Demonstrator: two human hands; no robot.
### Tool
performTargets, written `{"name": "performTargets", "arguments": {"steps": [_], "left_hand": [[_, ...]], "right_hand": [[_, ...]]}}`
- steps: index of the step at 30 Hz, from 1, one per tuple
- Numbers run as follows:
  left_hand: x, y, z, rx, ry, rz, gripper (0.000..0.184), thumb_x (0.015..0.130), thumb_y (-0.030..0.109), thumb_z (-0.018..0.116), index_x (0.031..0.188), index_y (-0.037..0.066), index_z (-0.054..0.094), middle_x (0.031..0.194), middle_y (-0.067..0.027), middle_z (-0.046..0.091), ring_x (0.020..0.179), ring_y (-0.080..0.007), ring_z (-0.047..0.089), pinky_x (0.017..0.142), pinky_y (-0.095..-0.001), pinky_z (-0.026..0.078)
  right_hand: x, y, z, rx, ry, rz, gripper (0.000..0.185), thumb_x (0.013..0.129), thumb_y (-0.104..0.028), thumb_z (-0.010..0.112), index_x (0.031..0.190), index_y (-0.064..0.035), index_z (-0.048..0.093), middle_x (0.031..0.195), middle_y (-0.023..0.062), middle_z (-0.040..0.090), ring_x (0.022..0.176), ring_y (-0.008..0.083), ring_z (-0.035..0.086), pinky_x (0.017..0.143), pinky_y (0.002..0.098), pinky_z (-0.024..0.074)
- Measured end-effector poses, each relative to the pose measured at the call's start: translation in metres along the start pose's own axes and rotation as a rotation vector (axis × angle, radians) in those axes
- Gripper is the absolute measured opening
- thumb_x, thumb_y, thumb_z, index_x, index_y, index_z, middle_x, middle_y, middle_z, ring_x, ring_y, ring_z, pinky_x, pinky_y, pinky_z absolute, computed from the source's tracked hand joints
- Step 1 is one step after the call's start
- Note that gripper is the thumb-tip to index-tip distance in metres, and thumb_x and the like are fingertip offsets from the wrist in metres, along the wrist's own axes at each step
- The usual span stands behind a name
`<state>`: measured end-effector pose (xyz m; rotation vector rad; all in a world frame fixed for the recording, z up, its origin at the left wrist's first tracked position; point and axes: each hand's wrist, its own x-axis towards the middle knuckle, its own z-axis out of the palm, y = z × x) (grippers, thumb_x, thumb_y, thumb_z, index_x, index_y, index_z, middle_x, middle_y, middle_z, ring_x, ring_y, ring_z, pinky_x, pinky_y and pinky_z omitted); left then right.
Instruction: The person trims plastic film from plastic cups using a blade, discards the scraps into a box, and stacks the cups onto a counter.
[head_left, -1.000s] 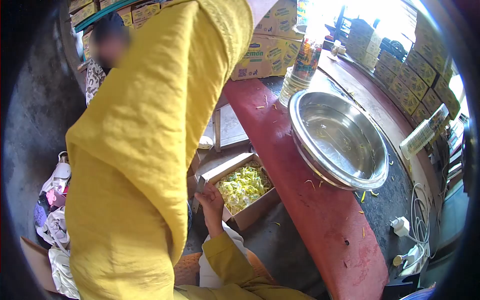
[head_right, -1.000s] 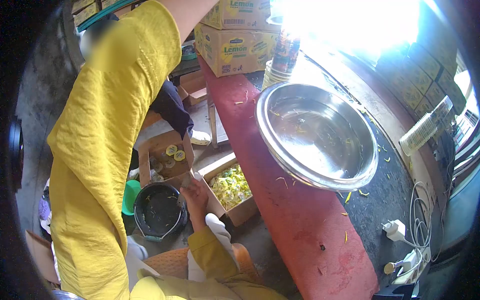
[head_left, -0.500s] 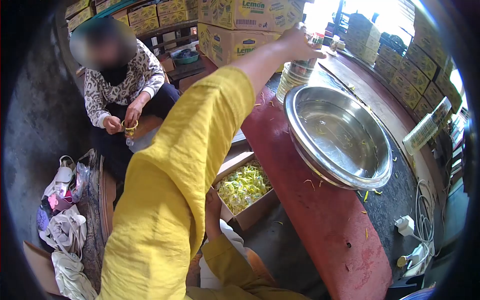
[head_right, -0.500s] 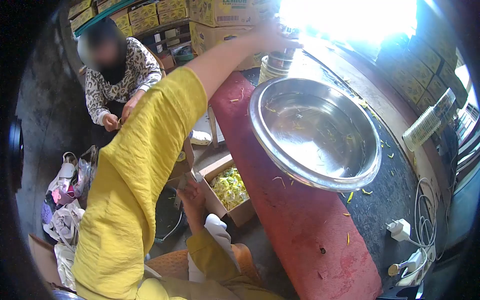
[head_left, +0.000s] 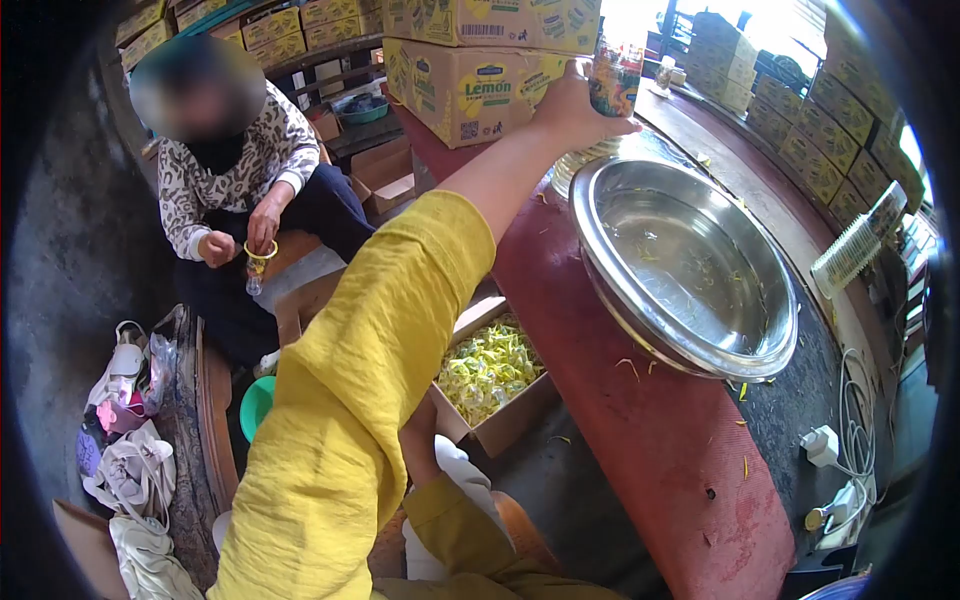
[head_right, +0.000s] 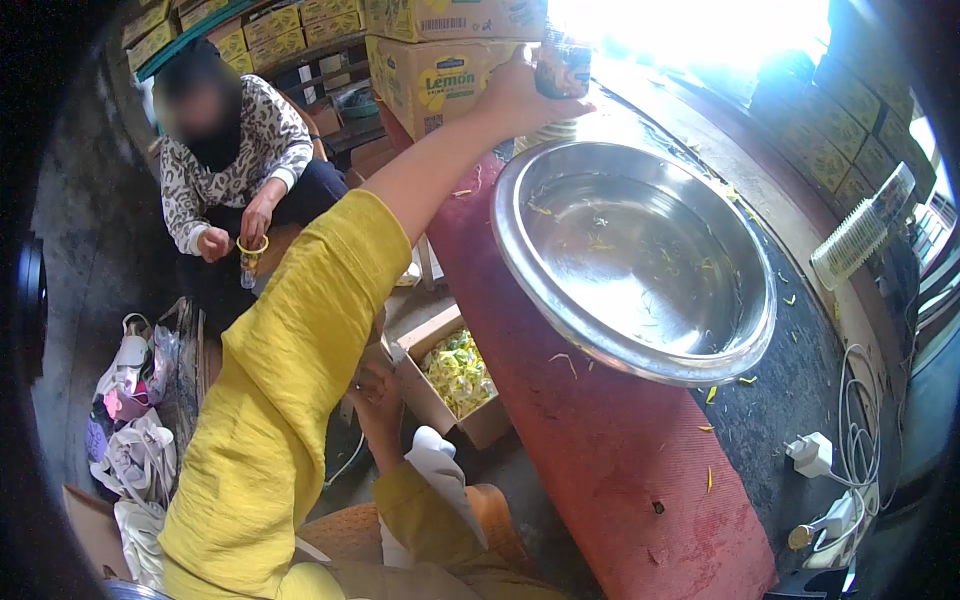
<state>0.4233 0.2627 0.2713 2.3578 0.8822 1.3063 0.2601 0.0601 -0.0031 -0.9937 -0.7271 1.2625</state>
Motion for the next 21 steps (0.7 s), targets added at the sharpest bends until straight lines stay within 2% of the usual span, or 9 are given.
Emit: {"name": "performTargets", "arguments": {"steps": [3, 6, 9, 10, 12, 14, 17, 19, 21], "left_hand": [[-0.001, 0.002, -0.003, -0.033, -0.016, -0.021, 0.11, 0.051, 0.055, 0.076, 0.121, -0.014, 0.026, 0.112, -0.0251, 0.05, 0.107, -0.0292, 0.051, 0.092, -0.033, 0.04], [-0.001, 0.0, 0.001, -0.053, -0.008, 0.039, 0.124, 0.048, 0.056, 0.077, 0.122, -0.019, 0.011, 0.114, -0.0308, 0.045, 0.106, -0.034, 0.051, 0.09, -0.0315, 0.041], [-0.001, 0.001, -0.001, -0.125, 0.007, 0.019, 0.116, 0.055, 0.054, 0.075, 0.123, -0.016, 0.012, 0.118, -0.0308, 0.041, 0.111, -0.0348, 0.046, 0.093, -0.0321, 0.038], [-0.005, 0.003, -0.006, -0.175, 0.045, 0.053, 0.11, 0.058, 0.053, 0.073, 0.122, -0.014, 0.015, 0.117, -0.0299, 0.042, 0.111, -0.034, 0.046, 0.094, -0.0328, 0.037], [-0.014, 0.005, -0.018, -0.27, 0.128, 0.116, 0.098, 0.064, 0.049, 0.071, 0.121, -0.011, 0.02, 0.114, -0.028, 0.042, 0.109, -0.0326, 0.046, 0.094, -0.0341, 0.036], [-0.032, 0.007, -0.035, -0.31, 0.294, 0.237, 0.081, 0.07, 0.044, 0.068, 0.118, -0.006, 0.027, 0.108, -0.0213, 0.045, 0.101, -0.0274, 0.048, 0.089, -0.0335, 0.038], [-0.086, 0.017, -0.072, -0.551, 0.425, 0.31, 0.049, 0.077, 0.034, 0.063, 0.104, 0.001, 0.039, 0.094, -0.0085, 0.047, 0.086, -0.0172, 0.048, 0.077, -0.0293, 0.039], [-0.149, 0.041, -0.109, -0.824, 0.381, 0.111, 0.039, 0.078, 0.03, 0.063, 0.097, 0.004, 0.042, 0.087, -0.0027, 0.044, 0.078, -0.0118, 0.043, 0.068, -0.0246, 0.035], [-0.208, 0.044, -0.133, -1.014, 0.341, 0.183, 0.025, 0.083, 0.03, 0.057, 0.092, 0.009, 0.045, 0.08, 0.0007, 0.043, 0.07, -0.0125, 0.038, 0.061, -0.0241, 0.033]], "right_hand": [[-0.003, -0.003, 0.001, 0.154, 0.022, 0.039, 0.054, 0.07, -0.003, 0.069, 0.117, 0.0028, 0.042, 0.093, 0.0111, 0.058, 0.08, 0.014, 0.058, 0.068, 0.0242, 0.0477], [-0.003, -0.002, 0.001, -0.042, 0.015, -0.021, 0.056, 0.069, -0.005, 0.071, 0.117, 0.0028, 0.042, 0.095, 0.0111, 0.057, 0.081, 0.0144, 0.057, 0.07, 0.0255, 0.0478], [0.007, 0.02, 0.001, 0.224, 0.031, 0.032, 0.056, 0.069, -0.007, 0.071, 0.117, 0.0027, 0.043, 0.099, 0.0119, 0.056, 0.084, 0.0151, 0.056, 0.072, 0.0263, 0.0476], [0.009, 0.024, 0.0, 0.208, 0.053, -0.007, 0.055, 0.069, -0.006, 0.071, 0.115, 0.0034, 0.043, 0.1, 0.0112, 0.054, 0.087, 0.015, 0.055, 0.074, 0.0264, 0.0474], [0.013, 0.033, -0.004, 0.27, 0.089, -0.001, 0.05, 0.071, -0.001, 0.067, 0.116, 0.0024, 0.045, 0.091, 0.0054, 0.057, 0.078, 0.0111, 0.056, 0.068, 0.0224, 0.0466], [0.018, 0.038, -0.009, 0.257, 0.099, -0.011, 0.051, 0.07, 0.002, 0.067, 0.116, 0.0017, 0.044, 0.08, 0.0006, 0.055, 0.07, 0.008, 0.054, 0.061, 0.0195, 0.0448], [0.022, 0.038, -0.015, 0.284, 0.07, 0.031, 0.051, 0.07, 0.002, 0.067, 0.115, 0.0013, 0.044, 0.08, 0.0017, 0.056, 0.07, 0.009, 0.055, 0.059, 0.0192, 0.0441], [0.024, 0.039, -0.014, 0.356, 0.104, 0.09, 0.049, 0.071, 0.003, 0.065, 0.115, 0.0023, 0.044, 0.082, 0.0033, 0.058, 0.071, 0.0099, 0.056, 0.059, 0.019, 0.044], [0.03, 0.05, -0.011, 0.404, 0.085, 0.056, 0.053, 0.069, -0.003, 0.07, 0.116, 0.001, 0.046, 0.087, 0.0053, 0.057, 0.075, 0.0118, 0.054, 0.06, 0.02, 0.0412]]}}
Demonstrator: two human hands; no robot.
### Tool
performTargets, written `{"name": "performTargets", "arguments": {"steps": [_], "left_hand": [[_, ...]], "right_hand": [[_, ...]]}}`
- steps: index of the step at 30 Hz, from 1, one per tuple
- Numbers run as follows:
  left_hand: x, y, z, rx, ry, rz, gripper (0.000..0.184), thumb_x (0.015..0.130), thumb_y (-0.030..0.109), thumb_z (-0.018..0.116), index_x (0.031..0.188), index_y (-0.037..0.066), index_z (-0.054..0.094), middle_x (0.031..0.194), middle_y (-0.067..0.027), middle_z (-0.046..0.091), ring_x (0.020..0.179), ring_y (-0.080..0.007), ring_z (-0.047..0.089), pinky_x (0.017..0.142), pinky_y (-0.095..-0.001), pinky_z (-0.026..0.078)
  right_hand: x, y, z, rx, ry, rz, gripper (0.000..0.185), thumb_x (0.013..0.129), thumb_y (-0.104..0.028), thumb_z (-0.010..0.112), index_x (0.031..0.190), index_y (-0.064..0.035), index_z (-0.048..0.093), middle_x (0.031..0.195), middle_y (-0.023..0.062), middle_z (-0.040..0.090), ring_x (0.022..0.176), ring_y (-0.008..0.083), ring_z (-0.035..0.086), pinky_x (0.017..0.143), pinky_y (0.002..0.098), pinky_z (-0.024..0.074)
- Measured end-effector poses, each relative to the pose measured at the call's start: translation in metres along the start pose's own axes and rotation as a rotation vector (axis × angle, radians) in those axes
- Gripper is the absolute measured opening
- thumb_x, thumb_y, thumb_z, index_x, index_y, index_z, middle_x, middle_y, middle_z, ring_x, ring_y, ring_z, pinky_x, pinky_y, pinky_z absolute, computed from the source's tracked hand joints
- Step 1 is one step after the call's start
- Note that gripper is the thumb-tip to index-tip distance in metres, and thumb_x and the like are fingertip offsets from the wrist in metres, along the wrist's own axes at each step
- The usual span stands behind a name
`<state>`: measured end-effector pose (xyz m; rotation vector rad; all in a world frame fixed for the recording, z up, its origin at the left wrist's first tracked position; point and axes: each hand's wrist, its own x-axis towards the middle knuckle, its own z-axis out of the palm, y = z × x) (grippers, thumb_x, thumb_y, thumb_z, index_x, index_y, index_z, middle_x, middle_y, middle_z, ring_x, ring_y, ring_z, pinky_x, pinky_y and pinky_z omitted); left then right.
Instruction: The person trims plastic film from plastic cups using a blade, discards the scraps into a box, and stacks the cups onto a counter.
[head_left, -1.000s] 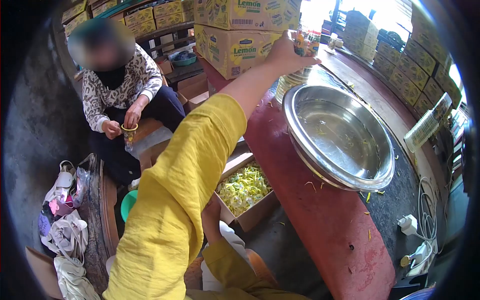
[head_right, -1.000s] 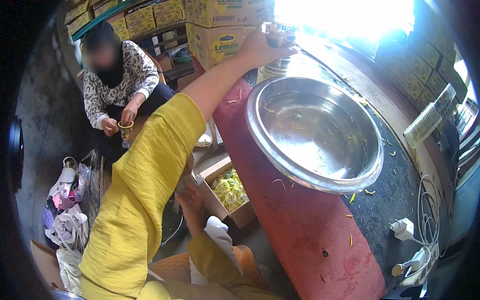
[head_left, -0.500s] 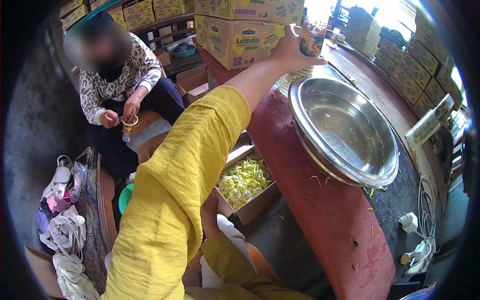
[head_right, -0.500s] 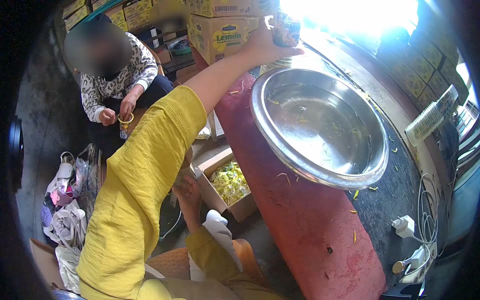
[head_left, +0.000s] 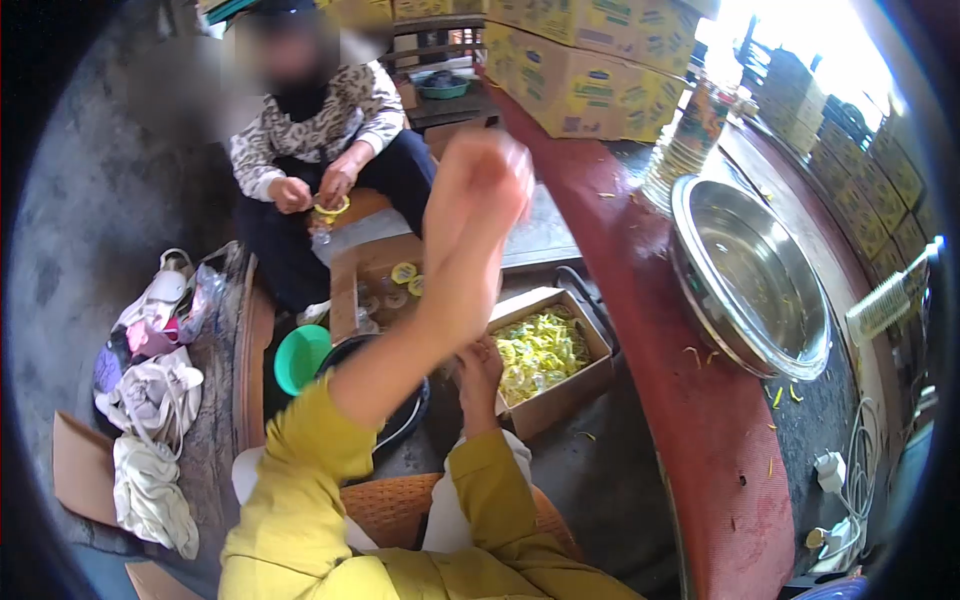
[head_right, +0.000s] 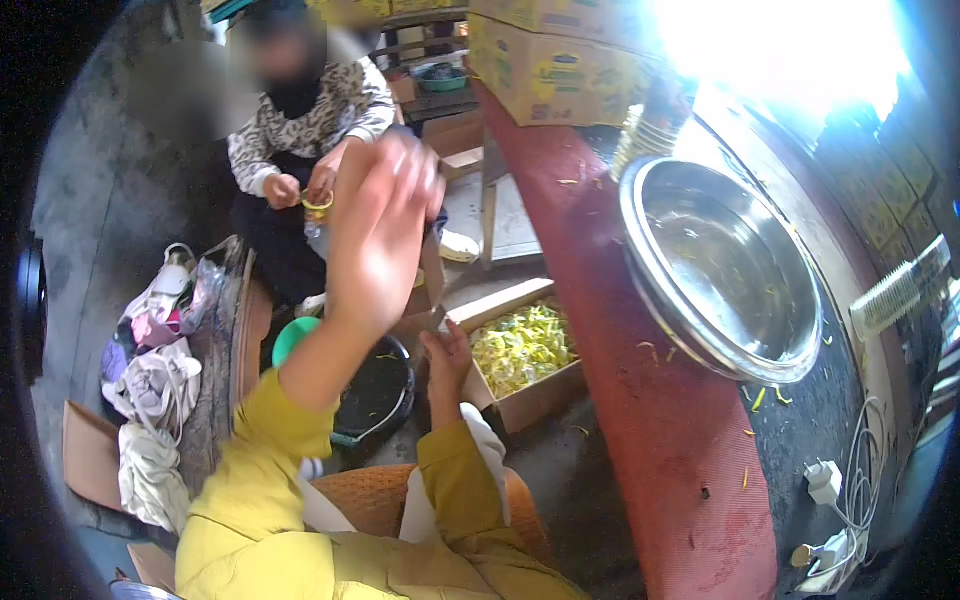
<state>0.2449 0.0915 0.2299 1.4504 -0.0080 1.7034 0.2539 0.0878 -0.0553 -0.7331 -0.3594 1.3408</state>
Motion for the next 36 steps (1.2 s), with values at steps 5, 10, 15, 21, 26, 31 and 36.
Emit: {"name": "performTargets", "arguments": {"steps": [5, 10, 15, 21, 26, 31, 36], "left_hand": [[-0.083, 0.11, 0.004, -0.148, -0.184, 0.129, 0.032, 0.077, 0.04, 0.062, 0.074, 0.013, 0.045, 0.073, -0.0003, 0.041, 0.066, -0.0143, 0.038, 0.06, -0.027, 0.032], [-0.107, 0.213, 0.009, -0.113, -0.367, 0.11, 0.027, 0.08, 0.033, 0.061, 0.065, 0.014, 0.049, 0.075, 0.0029, 0.046, 0.069, -0.014, 0.04, 0.061, -0.0299, 0.03], [-0.125, 0.259, 0.034, 0.016, 0.13, 0.331, 0.022, 0.079, 0.012, 0.055, 0.059, 0.015, 0.047, 0.068, 0.0054, 0.046, 0.06, -0.0095, 0.043, 0.057, -0.027, 0.032], [-0.144, 0.285, 0.016, 0.1, 0.031, 0.247, 0.024, 0.079, 0.006, 0.053, 0.058, 0.013, 0.044, 0.062, 0.0051, 0.043, 0.058, -0.0062, 0.047, 0.055, -0.0251, 0.035], [-0.129, 0.262, -0.033, 0.006, -0.285, 0.228, 0.018, 0.077, 0.016, 0.057, 0.062, 0.012, 0.048, 0.068, 0.0023, 0.046, 0.061, -0.0107, 0.047, 0.058, -0.0262, 0.035], [-0.145, 0.158, -0.132, 0.404, 0.052, 0.223, 0.015, 0.079, 0.015, 0.053, 0.068, 0.008, 0.047, 0.065, -0.0015, 0.039, 0.054, -0.0167, 0.037, 0.051, -0.0291, 0.028], [-0.154, -0.017, -0.283, 0.936, 0.273, -0.606, 0.025, 0.076, 0.015, 0.06, 0.093, 0.004, 0.045, 0.077, -0.004, 0.047, 0.071, -0.0121, 0.047, 0.064, -0.0255, 0.04]], "right_hand": [[-0.003, 0.012, 0.003, -0.069, 0.011, 0.067, 0.051, 0.068, -0.002, 0.068, 0.115, -0.0032, 0.047, 0.088, 0.0038, 0.058, 0.076, 0.0111, 0.055, 0.059, 0.0222, 0.0408], [-0.014, 0.02, 0.024, -0.142, 0.032, 0.131, 0.05, 0.068, 0.001, 0.068, 0.113, -0.005, 0.048, 0.088, 0.0047, 0.059, 0.075, 0.0125, 0.056, 0.059, 0.0219, 0.0403], [-0.01, 0.03, 0.017, -0.208, 0.018, 0.102, 0.052, 0.068, 0.003, 0.066, 0.116, 0.0013, 0.045, 0.082, 0.0047, 0.059, 0.067, 0.0104, 0.055, 0.053, 0.0203, 0.0389], [-0.003, 0.026, -0.008, -0.344, 0.019, 0.075, 0.049, 0.069, 0.003, 0.065, 0.114, 0.0033, 0.046, 0.088, 0.0067, 0.059, 0.073, 0.0118, 0.056, 0.062, 0.0212, 0.0442], [-0.021, 0.008, 0.011, -0.258, 0.06, 0.056, 0.048, 0.071, 0.002, 0.064, 0.115, 0.0036, 0.045, 0.082, 0.0043, 0.056, 0.07, 0.0108, 0.053, 0.062, 0.0217, 0.0428], [-0.028, -0.002, 0.01, -0.172, 0.079, 0.054, 0.049, 0.073, 0.006, 0.061, 0.118, 0.0048, 0.041, 0.085, 0.007, 0.057, 0.074, 0.0131, 0.055, 0.065, 0.0213, 0.0437], [-0.041, -0.026, 0.021, -0.147, 0.121, 0.049, 0.052, 0.075, 0.005, 0.06, 0.123, 0.0032, 0.038, 0.084, 0.0025, 0.052, 0.076, 0.0114, 0.052, 0.07, 0.0218, 0.0415]]}}
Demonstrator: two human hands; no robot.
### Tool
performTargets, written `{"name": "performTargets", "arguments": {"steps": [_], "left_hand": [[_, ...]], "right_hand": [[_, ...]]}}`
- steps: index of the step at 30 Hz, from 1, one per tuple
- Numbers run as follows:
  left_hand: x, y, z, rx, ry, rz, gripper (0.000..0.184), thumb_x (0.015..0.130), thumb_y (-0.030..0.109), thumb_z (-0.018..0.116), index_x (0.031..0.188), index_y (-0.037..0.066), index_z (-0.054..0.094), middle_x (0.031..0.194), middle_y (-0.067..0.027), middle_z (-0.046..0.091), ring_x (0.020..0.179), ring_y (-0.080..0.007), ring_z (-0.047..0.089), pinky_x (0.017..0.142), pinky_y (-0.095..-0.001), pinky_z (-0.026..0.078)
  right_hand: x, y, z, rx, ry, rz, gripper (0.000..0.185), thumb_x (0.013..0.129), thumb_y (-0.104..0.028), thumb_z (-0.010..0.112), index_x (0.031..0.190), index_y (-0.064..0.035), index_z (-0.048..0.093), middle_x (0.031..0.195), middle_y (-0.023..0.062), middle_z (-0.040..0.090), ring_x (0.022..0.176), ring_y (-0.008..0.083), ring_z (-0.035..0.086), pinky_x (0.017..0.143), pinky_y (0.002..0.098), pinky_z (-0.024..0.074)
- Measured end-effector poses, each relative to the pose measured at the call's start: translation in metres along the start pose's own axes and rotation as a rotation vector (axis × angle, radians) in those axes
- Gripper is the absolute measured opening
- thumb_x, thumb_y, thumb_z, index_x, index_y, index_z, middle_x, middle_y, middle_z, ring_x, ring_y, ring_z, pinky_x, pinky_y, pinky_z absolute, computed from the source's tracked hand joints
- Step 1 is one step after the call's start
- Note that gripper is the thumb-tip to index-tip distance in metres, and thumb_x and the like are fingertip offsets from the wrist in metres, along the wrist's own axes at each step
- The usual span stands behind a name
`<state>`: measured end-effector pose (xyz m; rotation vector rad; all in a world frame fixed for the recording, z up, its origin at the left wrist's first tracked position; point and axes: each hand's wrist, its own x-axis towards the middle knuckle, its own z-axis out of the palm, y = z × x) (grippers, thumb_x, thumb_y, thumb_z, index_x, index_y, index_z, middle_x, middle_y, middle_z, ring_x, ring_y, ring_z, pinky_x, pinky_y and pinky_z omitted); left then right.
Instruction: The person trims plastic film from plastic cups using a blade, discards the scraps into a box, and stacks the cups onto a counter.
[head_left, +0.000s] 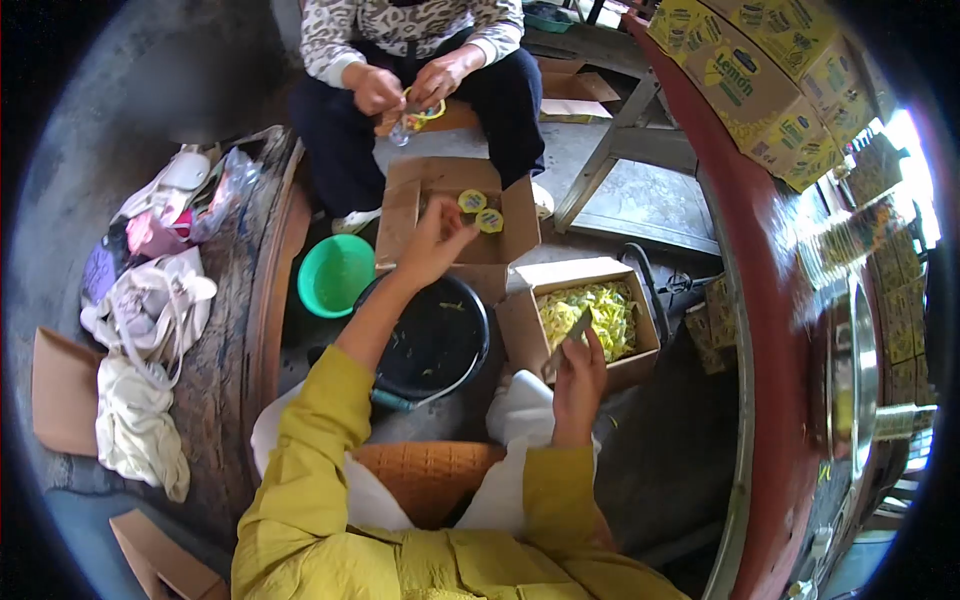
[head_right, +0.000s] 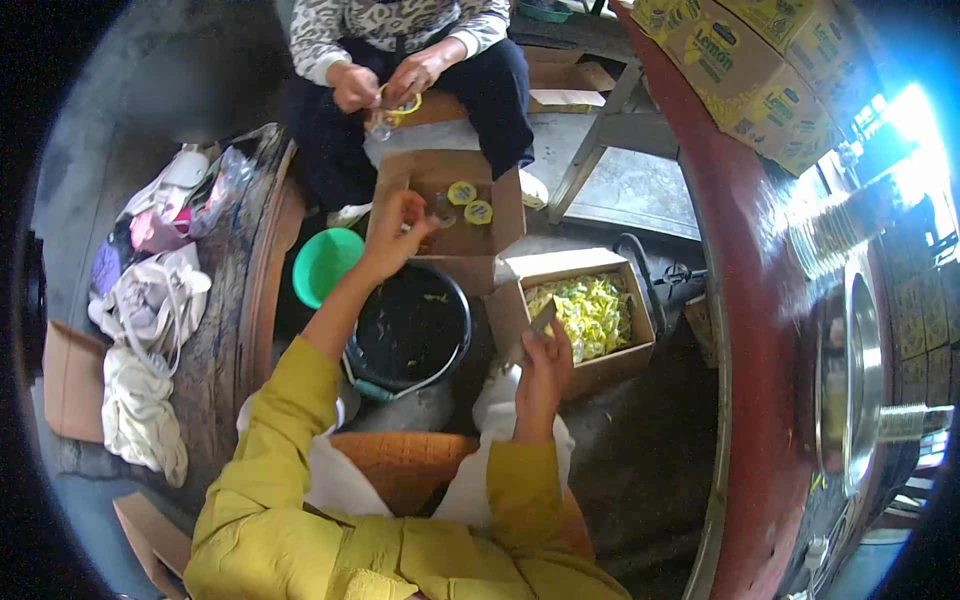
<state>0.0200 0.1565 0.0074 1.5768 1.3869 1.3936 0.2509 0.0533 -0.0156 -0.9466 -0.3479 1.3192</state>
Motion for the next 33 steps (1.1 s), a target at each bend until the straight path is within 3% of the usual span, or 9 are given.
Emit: {"name": "performTargets", "arguments": {"steps": [3, 6, 7, 14, 16, 20, 24, 28, 33], "left_hand": [[0.05, -0.12, 0.042, 0.259, -0.278, -0.223, 0.041, 0.072, 0.024, 0.064, 0.103, 0.005, 0.044, 0.091, -0.0092, 0.051, 0.086, -0.0185, 0.053, 0.073, -0.0328, 0.044], [0.083, -0.214, 0.082, 0.587, -0.346, -0.357, 0.057, 0.068, 0.032, 0.066, 0.111, 0.006, 0.04, 0.109, -0.0138, 0.048, 0.103, -0.025, 0.05, 0.084, -0.0422, 0.042], [0.094, -0.214, 0.089, 0.694, -0.424, -0.502, 0.064, 0.066, 0.035, 0.065, 0.116, 0.006, 0.037, 0.12, -0.0134, 0.04, 0.114, -0.0283, 0.042, 0.091, -0.0485, 0.037], [0.127, -0.278, 0.141, 1.066, -0.506, -0.328, 0.074, 0.066, 0.029, 0.067, 0.128, 0.01, 0.03, 0.129, -0.0116, 0.034, 0.119, -0.0304, 0.035, 0.094, -0.0491, 0.034], [0.131, -0.289, 0.155, 1.136, -0.538, -0.351, 0.085, 0.064, 0.023, 0.069, 0.134, 0.012, 0.022, 0.139, -0.0116, 0.022, 0.123, -0.0304, 0.031, 0.094, -0.0481, 0.034], [0.135, -0.32, 0.169, 1.266, -0.605, -0.417, 0.08, 0.066, 0.019, 0.068, 0.134, 0.019, 0.026, 0.143, -0.009, 0.015, 0.125, -0.0298, 0.028, 0.096, -0.0468, 0.033], [0.121, -0.339, 0.175, 1.294, -0.615, -0.389, 0.062, 0.076, 0.018, 0.061, 0.131, 0.021, 0.033, 0.145, -0.0062, 0.012, 0.128, -0.0313, 0.022, 0.095, -0.0504, 0.032], [0.106, -0.352, 0.189, 1.455, -0.403, -0.14, 0.046, 0.083, 0.019, 0.051, 0.127, 0.019, 0.037, 0.137, -0.0032, 0.027, 0.126, -0.0315, 0.025, 0.085, -0.0495, 0.041], [0.104, -0.345, 0.187, 1.214, -0.371, -0.282, 0.061, 0.073, 0.012, 0.063, 0.125, 0.016, 0.032, 0.122, -0.0067, 0.037, 0.116, -0.0331, 0.037, 0.078, -0.047, 0.046]], "right_hand": [[-0.008, -0.016, 0.007, -0.064, 0.003, -0.055, 0.051, 0.076, 0.005, 0.058, 0.122, 0.0028, 0.038, 0.086, 0.0036, 0.051, 0.081, 0.0119, 0.051, 0.074, 0.0233, 0.0417], [-0.004, -0.022, 0.005, -0.129, 0.04, -0.113, 0.05, 0.076, 0.007, 0.056, 0.123, 0.0027, 0.038, 0.089, 0.0055, 0.053, 0.083, 0.0131, 0.052, 0.077, 0.0246, 0.0429], [-0.001, -0.024, 0.004, -0.123, 0.092, -0.113, 0.051, 0.076, 0.007, 0.056, 0.123, 0.0027, 0.037, 0.09, 0.0061, 0.053, 0.084, 0.0134, 0.052, 0.078, 0.0249, 0.0432], [0.014, -0.035, -0.01, -0.175, 0.371, -0.084, 0.055, 0.074, 0.011, 0.052, 0.125, 0.0018, 0.034, 0.1, 0.0085, 0.053, 0.09, 0.016, 0.054, 0.081, 0.0287, 0.0456], [0.019, -0.037, -0.021, -0.227, 0.316, -0.08, 0.056, 0.075, 0.007, 0.054, 0.127, -0.0013, 0.034, 0.099, 0.0069, 0.056, 0.087, 0.012, 0.055, 0.075, 0.0244, 0.047], [0.021, -0.037, -0.029, -0.272, 0.386, -0.101, 0.057, 0.075, 0.005, 0.055, 0.128, -0.0047, 0.035, 0.096, 0.005, 0.058, 0.083, 0.0094, 0.057, 0.069, 0.021, 0.0486], [0.02, -0.037, -0.027, -0.27, 0.385, -0.086, 0.054, 0.077, 0.007, 0.053, 0.127, -0.0045, 0.036, 0.096, 0.0047, 0.058, 0.084, 0.01, 0.056, 0.071, 0.0213, 0.0476], [0.017, -0.038, -0.01, -0.292, 0.378, -0.067, 0.049, 0.079, 0.009, 0.05, 0.125, -0.0023, 0.037, 0.095, 0.0038, 0.057, 0.081, 0.0112, 0.055, 0.074, 0.0233, 0.0458], [0.017, -0.035, -0.008, -0.296, 0.416, -0.074, 0.048, 0.077, 0.008, 0.053, 0.122, -0.0038, 0.04, 0.092, 0.0033, 0.057, 0.078, 0.0103, 0.055, 0.069, 0.0214, 0.0463]]}}
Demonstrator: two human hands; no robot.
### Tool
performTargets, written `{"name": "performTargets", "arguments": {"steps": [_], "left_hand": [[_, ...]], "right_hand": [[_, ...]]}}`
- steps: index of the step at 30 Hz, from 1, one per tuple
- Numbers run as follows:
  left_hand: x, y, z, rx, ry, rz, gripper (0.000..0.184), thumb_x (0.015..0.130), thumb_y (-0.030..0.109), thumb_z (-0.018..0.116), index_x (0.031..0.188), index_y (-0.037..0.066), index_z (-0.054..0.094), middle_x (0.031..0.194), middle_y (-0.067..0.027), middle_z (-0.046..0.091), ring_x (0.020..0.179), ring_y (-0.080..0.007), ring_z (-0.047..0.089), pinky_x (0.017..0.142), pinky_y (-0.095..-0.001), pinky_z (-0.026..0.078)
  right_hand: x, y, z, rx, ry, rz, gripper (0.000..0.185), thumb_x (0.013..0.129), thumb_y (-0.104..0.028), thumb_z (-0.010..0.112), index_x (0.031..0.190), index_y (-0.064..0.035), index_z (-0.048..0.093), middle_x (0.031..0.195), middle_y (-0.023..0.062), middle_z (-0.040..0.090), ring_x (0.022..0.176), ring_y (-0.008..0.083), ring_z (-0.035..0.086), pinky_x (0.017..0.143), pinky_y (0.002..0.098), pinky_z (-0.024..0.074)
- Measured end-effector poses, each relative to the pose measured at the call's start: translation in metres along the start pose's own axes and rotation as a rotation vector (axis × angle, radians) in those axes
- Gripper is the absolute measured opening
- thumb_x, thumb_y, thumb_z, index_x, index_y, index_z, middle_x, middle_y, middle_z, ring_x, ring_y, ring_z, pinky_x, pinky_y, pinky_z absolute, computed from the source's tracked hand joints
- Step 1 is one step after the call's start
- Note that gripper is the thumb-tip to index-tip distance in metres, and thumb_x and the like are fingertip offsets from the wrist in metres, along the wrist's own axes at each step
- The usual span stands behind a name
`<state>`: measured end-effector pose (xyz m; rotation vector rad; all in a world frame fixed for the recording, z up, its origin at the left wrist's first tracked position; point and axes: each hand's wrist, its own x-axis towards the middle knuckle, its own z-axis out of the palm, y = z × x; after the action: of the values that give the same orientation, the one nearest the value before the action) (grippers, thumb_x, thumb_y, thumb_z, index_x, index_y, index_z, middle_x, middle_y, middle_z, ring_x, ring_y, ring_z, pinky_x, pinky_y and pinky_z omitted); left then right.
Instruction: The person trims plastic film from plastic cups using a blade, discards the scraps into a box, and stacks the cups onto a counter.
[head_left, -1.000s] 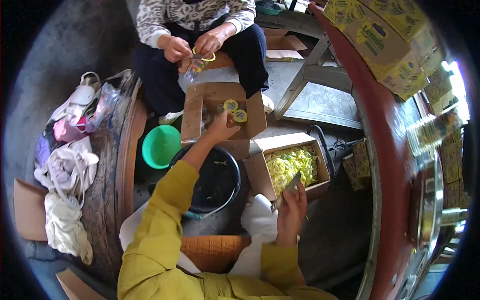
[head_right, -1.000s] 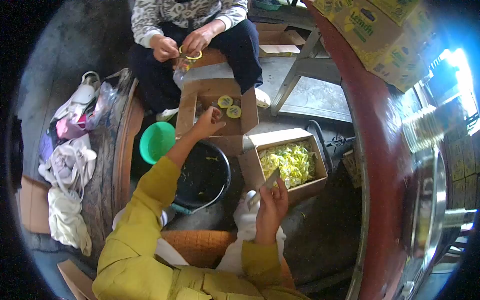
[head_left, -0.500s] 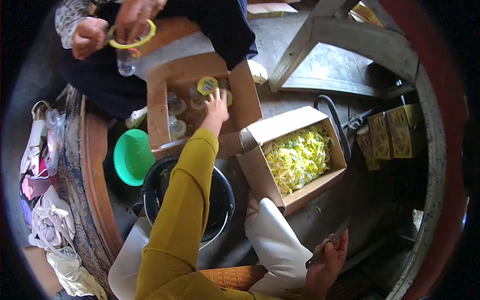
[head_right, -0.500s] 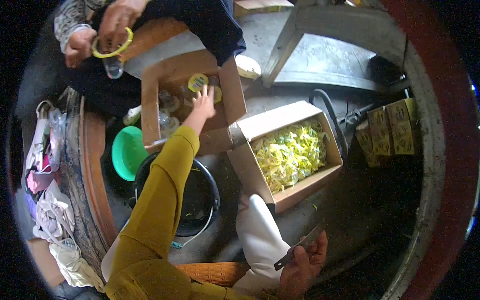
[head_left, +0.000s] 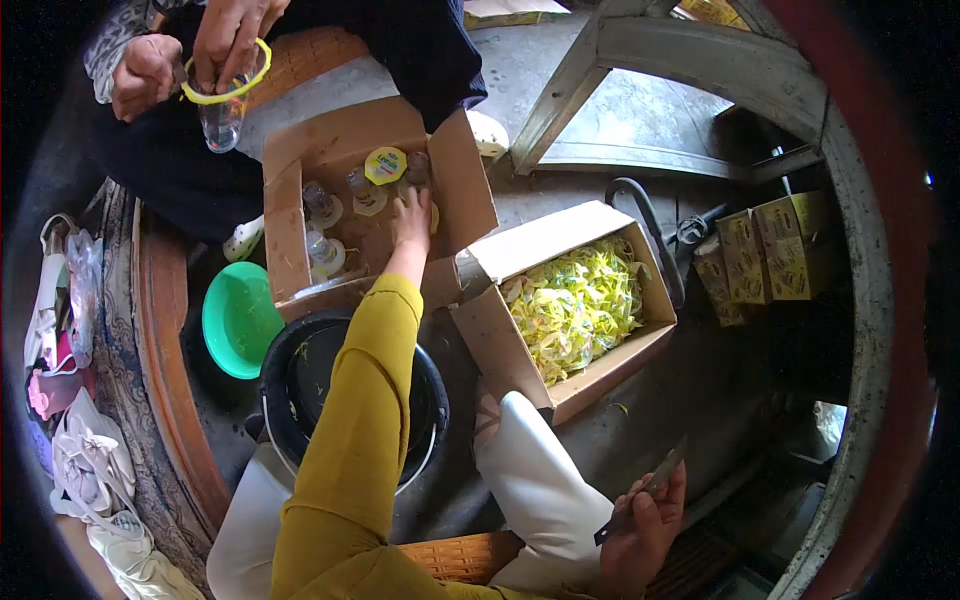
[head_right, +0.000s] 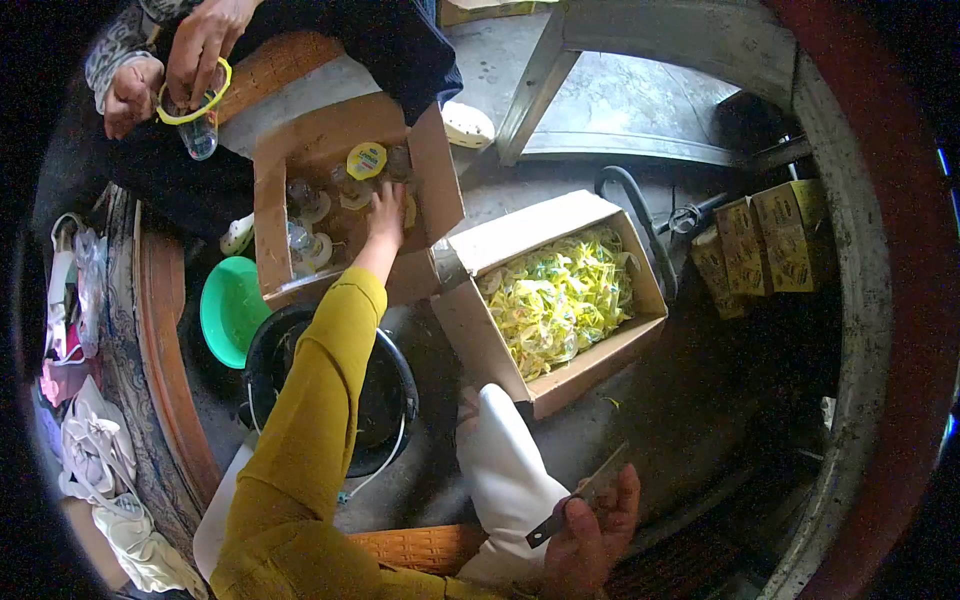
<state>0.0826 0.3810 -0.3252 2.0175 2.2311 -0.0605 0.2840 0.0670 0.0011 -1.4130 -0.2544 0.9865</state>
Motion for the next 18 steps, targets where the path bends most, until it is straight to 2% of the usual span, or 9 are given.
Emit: {"name": "performTargets", "arguments": {"steps": [1, 2, 6, 7, 9, 12, 15, 16, 18], "left_hand": [[-0.004, -0.001, -0.005, -0.068, 0.0, -0.009, 0.064, 0.071, 0.01, 0.065, 0.125, 0.015, 0.031, 0.119, -0.0073, 0.038, 0.113, -0.0335, 0.039, 0.077, -0.0467, 0.047], [-0.007, -0.003, -0.012, -0.065, 0.02, 0.039, 0.079, 0.059, 0.009, 0.073, 0.123, 0.013, 0.027, 0.113, -0.012, 0.039, 0.108, -0.0356, 0.042, 0.082, -0.0461, 0.045], [-0.017, -0.012, -0.052, -0.589, 0.142, 0.17, 0.092, 0.047, 0.019, 0.075, 0.123, 0.005, 0.025, 0.113, -0.0204, 0.036, 0.106, -0.0377, 0.041, 0.092, -0.0405, 0.038], [-0.027, -0.013, -0.071, -0.6, 0.215, 0.162, 0.092, 0.048, 0.023, 0.076, 0.123, 0.003, 0.025, 0.112, -0.0223, 0.041, 0.105, -0.0367, 0.045, 0.09, -0.0402, 0.04], [-0.044, -0.022, -0.114, -0.657, -0.037, -0.011, 0.093, 0.048, 0.026, 0.077, 0.122, 0.001, 0.027, 0.109, -0.0217, 0.048, 0.101, -0.0351, 0.05, 0.088, -0.0404, 0.043], [-0.083, -0.049, -0.167, -0.708, 0.006, 0.102, 0.09, 0.052, 0.026, 0.079, 0.122, 0.003, 0.027, 0.108, -0.0176, 0.05, 0.1, -0.031, 0.052, 0.087, -0.037, 0.043], [-0.146, -0.082, -0.225, -0.879, 0.135, 0.272, 0.088, 0.052, 0.016, 0.08, 0.122, 0.004, 0.028, 0.112, -0.0141, 0.05, 0.102, -0.0245, 0.052, 0.087, -0.0339, 0.043], [-0.166, -0.092, -0.236, -1.021, 0.192, 0.315, 0.086, 0.053, 0.006, 0.078, 0.124, 0.005, 0.029, 0.113, -0.0131, 0.049, 0.103, -0.0215, 0.051, 0.088, -0.0324, 0.042], [-0.211, -0.112, -0.262, -1.191, 0.323, 0.392, 0.089, 0.054, 0.004, 0.076, 0.127, 0.006, 0.026, 0.113, -0.0142, 0.049, 0.104, -0.0215, 0.051, 0.089, -0.0326, 0.042]], "right_hand": [[0.003, 0.004, -0.002, 0.037, -0.029, -0.009, 0.053, 0.076, 0.007, 0.053, 0.125, -0.004, 0.037, 0.095, 0.0041, 0.057, 0.081, 0.0099, 0.056, 0.07, 0.0207, 0.0474], [0.001, 0.006, -0.005, 0.072, -0.053, -0.014, 0.058, 0.075, 0.006, 0.054, 0.128, -0.0041, 0.034, 0.098, 0.005, 0.058, 0.085, 0.0095, 0.057, 0.07, 0.0201, 0.0486], [-0.016, 0.0, 0.013, 0.155, -0.108, 0.054, 0.059, 0.073, 0.011, 0.053, 0.127, 0.0022, 0.032, 0.1, 0.0077, 0.053, 0.092, 0.0153, 0.053, 0.081, 0.0292, 0.0463], [-0.019, 0.0, 0.014, 0.159, -0.144, 0.079, 0.058, 0.074, 0.01, 0.052, 0.128, 0.0025, 0.032, 0.103, 0.0089, 0.052, 0.095, 0.0153, 0.051, 0.083, 0.0279, 0.0444], [-0.024, 0.006, 0.011, 0.16, -0.216, 0.131, 0.057, 0.075, 0.008, 0.052, 0.128, 0.0032, 0.032, 0.111, 0.0112, 0.05, 0.101, 0.0153, 0.049, 0.087, 0.0252, 0.0407], [-0.031, 0.011, 0.01, 0.213, -0.348, 0.105, 0.054, 0.076, 0.008, 0.051, 0.127, 0.0056, 0.032, 0.109, 0.0114, 0.05, 0.099, 0.0154, 0.05, 0.088, 0.0254, 0.0396], [-0.029, 0.016, 0.007, 0.231, -0.453, 0.066, 0.056, 0.074, 0.009, 0.058, 0.125, 0.0029, 0.036, 0.097, 0.0109, 0.054, 0.088, 0.0162, 0.055, 0.079, 0.0271, 0.045], [-0.029, 0.018, 0.01, 0.232, -0.462, 0.06, 0.056, 0.074, 0.008, 0.058, 0.125, 0.0028, 0.036, 0.097, 0.0117, 0.054, 0.088, 0.0165, 0.055, 0.079, 0.0268, 0.045], [-0.032, 0.021, 0.016, 0.211, -0.472, 0.056, 0.056, 0.074, 0.007, 0.06, 0.124, 0.0024, 0.037, 0.099, 0.0132, 0.054, 0.089, 0.017, 0.055, 0.079, 0.0255, 0.0453]]}}
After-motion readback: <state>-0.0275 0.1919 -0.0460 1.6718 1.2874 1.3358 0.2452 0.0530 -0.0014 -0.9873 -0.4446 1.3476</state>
